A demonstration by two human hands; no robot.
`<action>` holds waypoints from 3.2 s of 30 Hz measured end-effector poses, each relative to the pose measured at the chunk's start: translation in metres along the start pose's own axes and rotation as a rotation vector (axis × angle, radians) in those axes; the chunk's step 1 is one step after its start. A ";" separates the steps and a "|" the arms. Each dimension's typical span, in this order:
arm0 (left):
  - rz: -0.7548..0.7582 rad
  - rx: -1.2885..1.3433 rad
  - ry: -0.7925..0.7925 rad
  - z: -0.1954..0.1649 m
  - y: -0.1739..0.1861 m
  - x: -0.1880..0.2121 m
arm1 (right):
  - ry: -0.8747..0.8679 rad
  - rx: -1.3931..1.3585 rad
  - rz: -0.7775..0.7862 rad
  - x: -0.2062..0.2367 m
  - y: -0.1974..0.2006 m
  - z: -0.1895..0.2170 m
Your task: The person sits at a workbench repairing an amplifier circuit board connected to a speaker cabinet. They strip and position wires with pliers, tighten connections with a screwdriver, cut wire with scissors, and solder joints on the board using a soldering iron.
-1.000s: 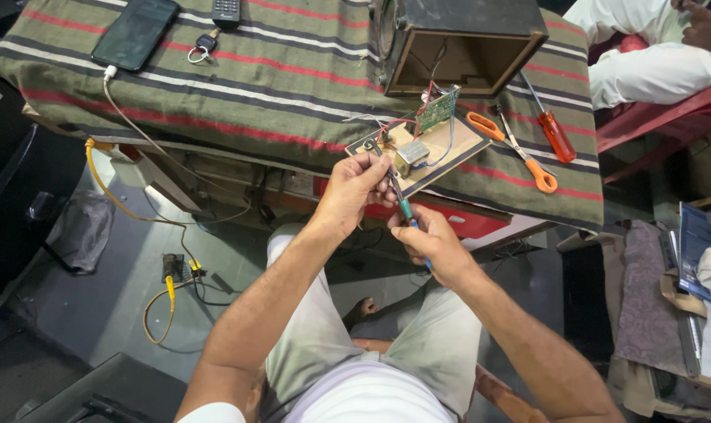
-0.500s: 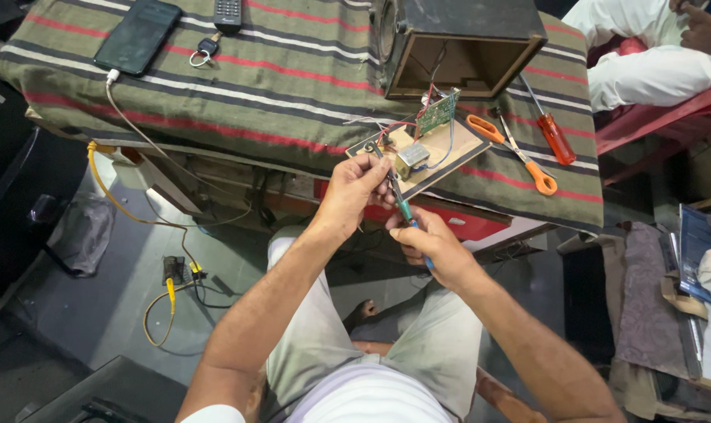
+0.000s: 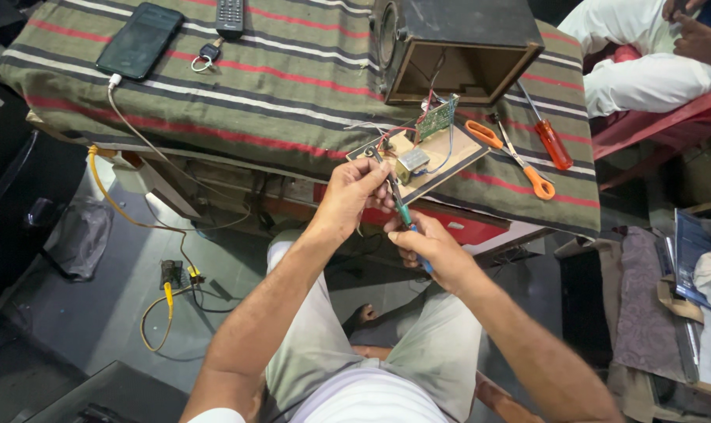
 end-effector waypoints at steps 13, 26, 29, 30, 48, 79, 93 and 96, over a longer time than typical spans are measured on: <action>0.042 -0.038 0.001 -0.008 -0.006 -0.001 | -0.027 0.092 0.014 0.002 0.004 0.015; 0.059 0.053 0.034 -0.007 -0.004 -0.004 | -0.056 0.091 -0.029 -0.001 0.010 0.010; 0.059 0.062 0.020 -0.005 -0.004 -0.006 | -0.052 0.044 -0.013 -0.001 0.008 0.010; 0.058 0.060 0.011 -0.005 -0.004 -0.006 | -0.049 0.025 -0.011 -0.001 0.006 0.010; 0.075 -0.031 0.033 -0.009 -0.009 -0.007 | -0.098 0.102 -0.040 -0.002 0.015 0.018; 0.092 0.112 0.012 -0.004 -0.009 -0.012 | -0.108 0.159 -0.069 0.002 0.012 0.036; 0.042 -0.921 -0.890 -0.064 -0.047 0.043 | -0.110 0.133 -0.028 -0.006 0.009 0.056; 0.049 -0.869 -0.778 -0.069 -0.042 0.028 | -0.104 0.127 0.004 -0.008 0.008 0.064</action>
Point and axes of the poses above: each hand's wrist, its own x-axis away from the middle knuckle, its own y-axis out of the back of the hand, z = x × y, the point moved 5 cm from there along -x, towards the middle knuckle, and after that the axes turned 10 degrees about x, right-handed, at the moved point
